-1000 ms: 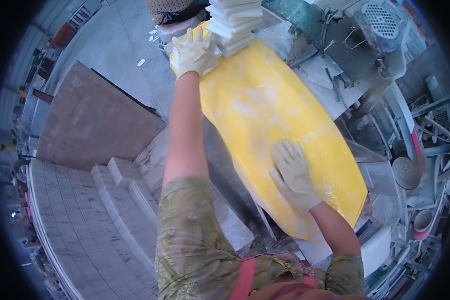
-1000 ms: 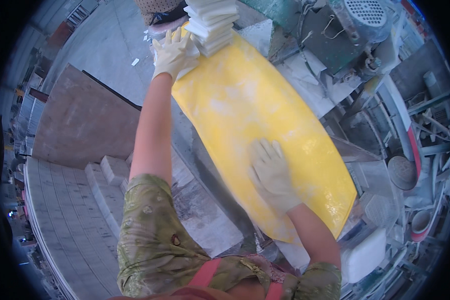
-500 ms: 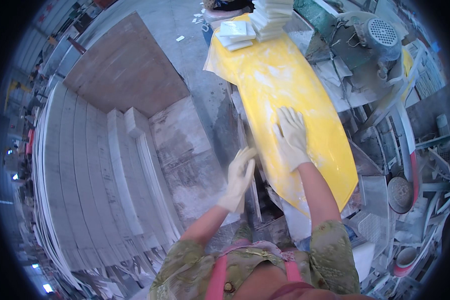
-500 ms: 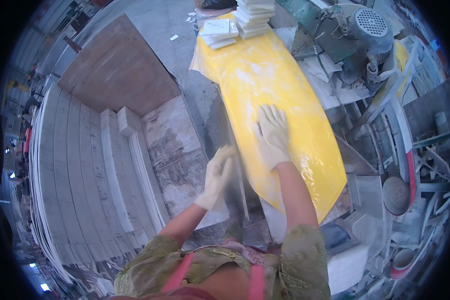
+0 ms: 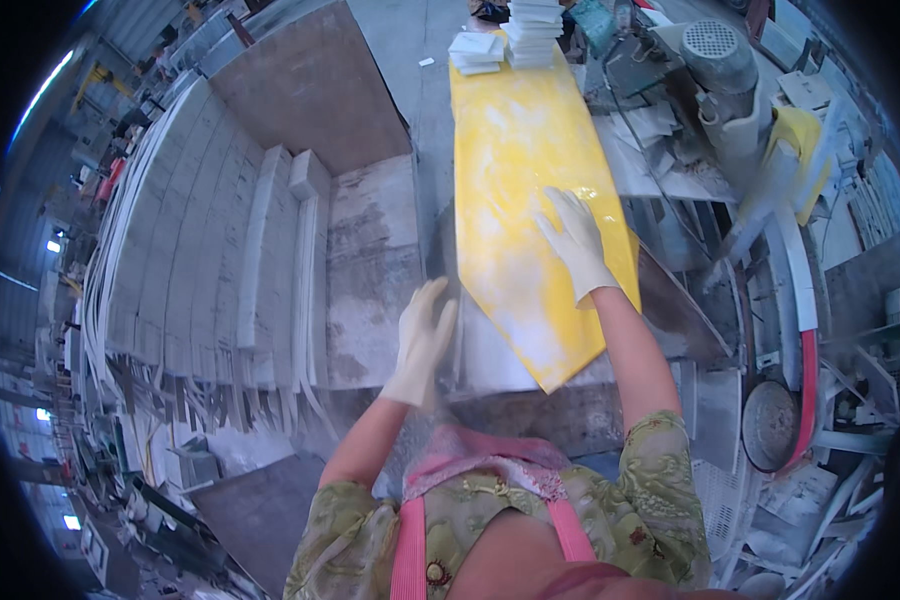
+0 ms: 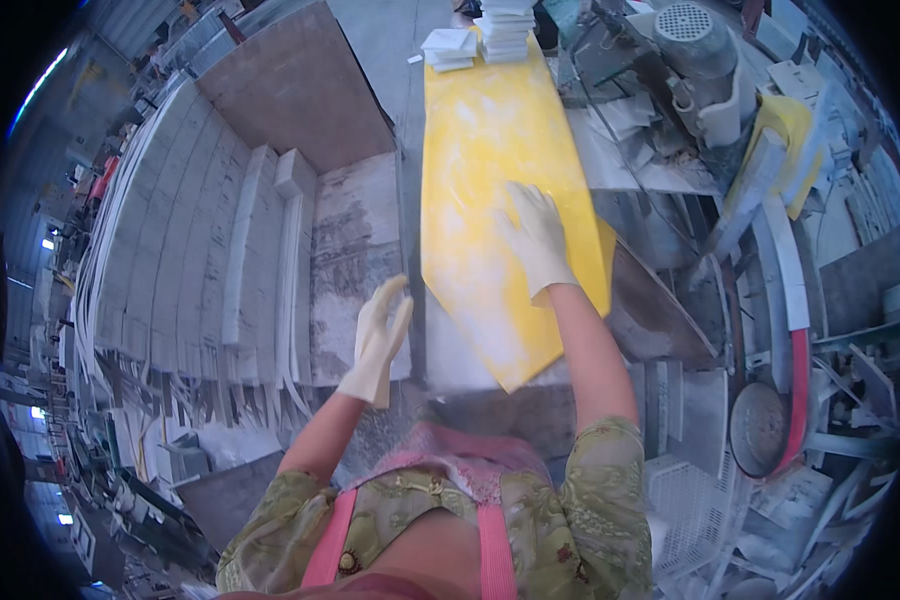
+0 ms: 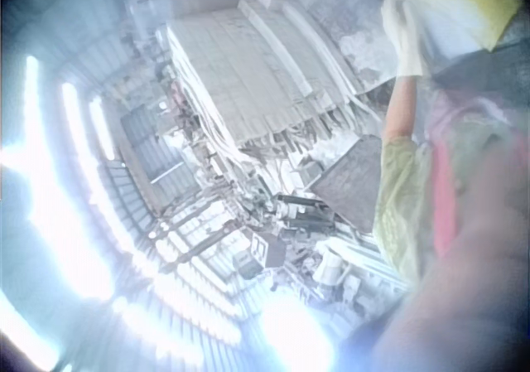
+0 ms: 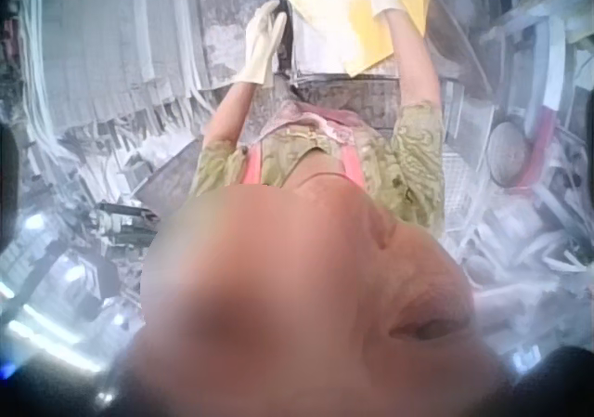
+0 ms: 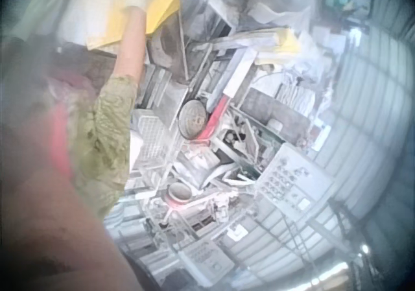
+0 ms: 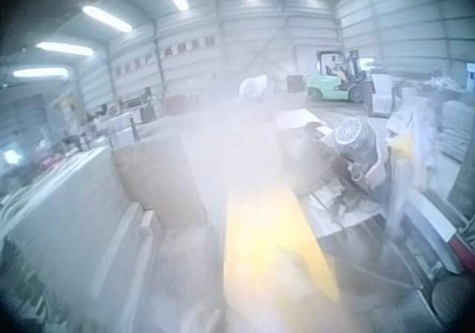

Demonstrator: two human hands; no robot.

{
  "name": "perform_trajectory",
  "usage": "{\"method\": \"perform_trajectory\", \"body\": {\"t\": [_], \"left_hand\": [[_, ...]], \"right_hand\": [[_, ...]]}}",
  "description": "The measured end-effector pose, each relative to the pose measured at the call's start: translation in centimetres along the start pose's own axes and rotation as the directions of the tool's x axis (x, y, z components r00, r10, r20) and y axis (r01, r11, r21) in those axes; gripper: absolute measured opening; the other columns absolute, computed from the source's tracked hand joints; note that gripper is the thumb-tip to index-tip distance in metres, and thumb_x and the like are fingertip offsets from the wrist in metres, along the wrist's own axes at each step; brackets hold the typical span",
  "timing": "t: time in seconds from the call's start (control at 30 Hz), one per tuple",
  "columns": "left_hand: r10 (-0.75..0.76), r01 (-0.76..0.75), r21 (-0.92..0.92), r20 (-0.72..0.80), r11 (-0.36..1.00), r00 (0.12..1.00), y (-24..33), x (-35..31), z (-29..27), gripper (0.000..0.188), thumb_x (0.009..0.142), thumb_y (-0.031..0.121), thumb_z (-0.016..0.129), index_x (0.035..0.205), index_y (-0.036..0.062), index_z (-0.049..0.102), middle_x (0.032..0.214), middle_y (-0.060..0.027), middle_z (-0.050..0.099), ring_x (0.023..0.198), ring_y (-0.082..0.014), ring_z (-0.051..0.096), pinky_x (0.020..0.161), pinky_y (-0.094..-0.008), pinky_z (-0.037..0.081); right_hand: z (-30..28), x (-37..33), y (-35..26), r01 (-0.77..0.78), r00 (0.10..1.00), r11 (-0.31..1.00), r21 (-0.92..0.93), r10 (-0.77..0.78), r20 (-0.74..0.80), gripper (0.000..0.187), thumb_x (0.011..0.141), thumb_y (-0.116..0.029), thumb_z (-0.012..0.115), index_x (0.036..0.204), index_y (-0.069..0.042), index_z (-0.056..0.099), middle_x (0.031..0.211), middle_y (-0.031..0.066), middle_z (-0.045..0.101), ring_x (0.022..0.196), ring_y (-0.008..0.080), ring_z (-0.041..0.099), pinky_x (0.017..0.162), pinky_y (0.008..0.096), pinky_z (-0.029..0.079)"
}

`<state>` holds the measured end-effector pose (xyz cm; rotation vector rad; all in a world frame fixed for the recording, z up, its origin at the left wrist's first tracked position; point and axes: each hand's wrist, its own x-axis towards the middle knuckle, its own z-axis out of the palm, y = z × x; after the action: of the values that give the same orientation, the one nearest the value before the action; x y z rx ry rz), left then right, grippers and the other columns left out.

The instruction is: The person repeatedly rubs a white rectangular tile against a yellow abrasive surface on a machine, then places the tile on a stack. The person handles multiple tiles one at a time, flipping and repositioning them as needed.

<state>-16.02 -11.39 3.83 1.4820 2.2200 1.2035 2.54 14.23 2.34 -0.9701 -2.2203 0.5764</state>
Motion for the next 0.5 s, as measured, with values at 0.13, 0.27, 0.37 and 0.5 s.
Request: {"method": "perform_trajectory", "body": {"t": [0.13, 0.27, 0.37, 0.5], "left_hand": [[0.081, -0.08, 0.07, -0.005, 0.994, 0.997, 4.2, 0.2, 4.6, 0.048, 0.091, 0.02, 0.069, 0.135, 0.0023, 0.061, 0.136, -0.0236, 0.062, 0.134, -0.0418, 0.053, 0.115, -0.0474, 0.04], [0.101, -0.105, 0.051, 0.067, 0.993, 0.993, 5.5, -1.2, 8.5, 0.051, 0.093, 0.023, 0.069, 0.139, 0.0036, 0.058, 0.142, -0.0242, 0.058, 0.139, -0.0403, 0.048, 0.117, -0.0464, 0.038], [0.104, -0.095, -0.101, 0.086, 0.99, 0.991, 5.1, -3.5, 8.5, 0.051, 0.097, 0.024, 0.065, 0.141, 0.0009, 0.056, 0.144, -0.0245, 0.056, 0.142, -0.0381, 0.046, 0.119, -0.0446, 0.035], [-0.081, 0.198, -0.464, 0.26, 0.863, 0.962, 6.1, -6.1, 9.0, 0.046, 0.103, 0.026, 0.055, 0.14, -0.0015, 0.056, 0.145, -0.0255, 0.055, 0.139, -0.0408, 0.047, 0.119, -0.0454, 0.034]], "right_hand": [[-5.2, -5.9, 1.4, -0.128, 0.99, 0.992, 0.008, 0.128, -0.058, 0.052, 0.095, -0.025, 0.066, 0.141, -0.004, 0.056, 0.144, 0.0187, 0.057, 0.137, 0.0347, 0.049, 0.116, 0.0425, 0.037], [-8.5, -13.1, 5.2, -0.271, 0.938, 0.947, 0.171, 0.299, -0.173, 0.046, 0.096, -0.016, 0.062, 0.14, -0.003, 0.058, 0.141, 0.0183, 0.061, 0.135, 0.0309, 0.056, 0.113, 0.0382, 0.042], [-11.4, -21.1, 7.6, -0.427, 0.779, 0.824, 0.371, 0.544, -0.311, 0.038, 0.098, -0.014, 0.063, 0.132, 0.004, 0.063, 0.131, 0.0166, 0.069, 0.123, 0.0239, 0.065, 0.107, 0.0374, 0.049], [-18.1, -35.8, 9.6, -0.677, 0.656, 0.734, 0.056, 0.637, -0.405, 0.034, 0.101, -0.023, 0.061, 0.125, -0.001, 0.069, 0.123, 0.015, 0.072, 0.12, 0.0253, 0.067, 0.103, 0.0362, 0.05]]}}
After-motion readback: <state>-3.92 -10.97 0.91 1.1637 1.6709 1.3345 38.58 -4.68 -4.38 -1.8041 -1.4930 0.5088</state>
